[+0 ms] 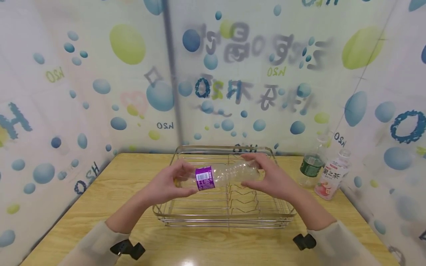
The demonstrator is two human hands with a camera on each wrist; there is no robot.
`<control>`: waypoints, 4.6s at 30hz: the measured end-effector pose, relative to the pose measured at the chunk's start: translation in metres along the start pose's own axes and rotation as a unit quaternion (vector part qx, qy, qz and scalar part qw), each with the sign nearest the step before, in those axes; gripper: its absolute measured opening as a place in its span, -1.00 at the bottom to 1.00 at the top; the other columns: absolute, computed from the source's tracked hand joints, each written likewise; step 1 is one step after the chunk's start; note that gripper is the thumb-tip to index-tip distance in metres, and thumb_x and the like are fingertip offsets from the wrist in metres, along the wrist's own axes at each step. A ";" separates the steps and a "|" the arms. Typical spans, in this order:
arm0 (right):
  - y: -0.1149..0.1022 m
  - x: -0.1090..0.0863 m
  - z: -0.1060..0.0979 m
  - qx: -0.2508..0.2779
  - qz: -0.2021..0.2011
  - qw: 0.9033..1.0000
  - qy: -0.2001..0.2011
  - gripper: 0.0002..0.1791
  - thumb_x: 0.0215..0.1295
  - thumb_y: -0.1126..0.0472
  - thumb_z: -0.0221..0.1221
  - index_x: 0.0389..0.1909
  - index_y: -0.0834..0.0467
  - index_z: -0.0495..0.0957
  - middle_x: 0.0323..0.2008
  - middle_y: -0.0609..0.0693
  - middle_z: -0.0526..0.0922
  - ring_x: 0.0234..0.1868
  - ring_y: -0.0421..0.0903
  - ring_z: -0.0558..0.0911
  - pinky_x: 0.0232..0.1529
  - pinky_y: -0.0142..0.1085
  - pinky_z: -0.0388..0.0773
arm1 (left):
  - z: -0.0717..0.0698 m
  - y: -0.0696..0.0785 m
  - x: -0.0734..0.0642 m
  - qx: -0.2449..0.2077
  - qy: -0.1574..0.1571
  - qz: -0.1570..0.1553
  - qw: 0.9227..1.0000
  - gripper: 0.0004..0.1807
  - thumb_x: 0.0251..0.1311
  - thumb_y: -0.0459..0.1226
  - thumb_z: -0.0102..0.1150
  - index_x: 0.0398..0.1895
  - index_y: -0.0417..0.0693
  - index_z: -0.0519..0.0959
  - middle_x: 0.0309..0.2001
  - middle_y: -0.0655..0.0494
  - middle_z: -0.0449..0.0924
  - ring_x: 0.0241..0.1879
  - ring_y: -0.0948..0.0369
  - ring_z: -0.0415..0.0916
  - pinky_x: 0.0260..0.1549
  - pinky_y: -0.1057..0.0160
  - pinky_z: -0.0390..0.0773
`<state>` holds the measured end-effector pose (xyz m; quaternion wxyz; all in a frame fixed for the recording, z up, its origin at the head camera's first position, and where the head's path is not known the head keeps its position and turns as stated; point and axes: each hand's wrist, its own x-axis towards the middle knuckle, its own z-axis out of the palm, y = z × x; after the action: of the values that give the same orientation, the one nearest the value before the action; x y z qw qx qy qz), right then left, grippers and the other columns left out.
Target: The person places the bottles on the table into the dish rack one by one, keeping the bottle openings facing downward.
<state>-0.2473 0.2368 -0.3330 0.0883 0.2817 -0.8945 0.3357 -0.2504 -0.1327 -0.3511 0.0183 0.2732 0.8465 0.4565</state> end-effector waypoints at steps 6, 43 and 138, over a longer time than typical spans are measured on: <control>-0.004 0.005 -0.007 0.068 0.009 0.998 0.001 -0.18 0.39 0.15 0.52 0.58 -0.01 0.36 0.41 0.07 0.58 0.12 -0.07 0.73 0.17 -0.20 0.72 | 0.002 0.000 0.003 0.010 -0.008 -0.011 1.000 -0.31 0.27 -0.12 0.60 0.42 0.01 0.52 0.31 0.02 0.66 0.32 -0.07 0.63 0.24 -0.06 0.73; -0.050 0.048 0.008 0.233 -0.005 0.971 0.048 -0.04 0.51 0.39 0.33 0.75 0.08 0.02 0.57 0.22 0.35 0.37 0.29 0.62 0.14 -0.42 0.74 | 0.028 0.014 0.022 -0.054 -0.002 0.011 0.998 -0.18 0.46 -0.19 0.46 0.68 0.32 0.29 0.41 -0.06 0.60 0.34 -0.11 0.62 0.20 -0.03 0.79; -0.071 0.139 0.041 0.232 0.076 0.969 0.026 -0.08 0.42 -0.16 0.44 0.68 -0.15 0.22 0.53 0.02 0.43 0.43 0.09 0.58 0.34 0.15 0.68 | -0.018 -0.097 -0.051 -0.234 -0.011 -0.032 0.972 -0.39 0.68 -0.41 0.00 0.68 -0.12 0.15 0.34 -0.61 0.34 0.08 -0.02 0.79 -0.06 -0.11 0.87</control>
<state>-0.3206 0.1047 -0.2774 0.0178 0.2170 -0.8085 0.5468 -0.2554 -0.2129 -0.4279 0.1062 0.2388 0.7241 0.6383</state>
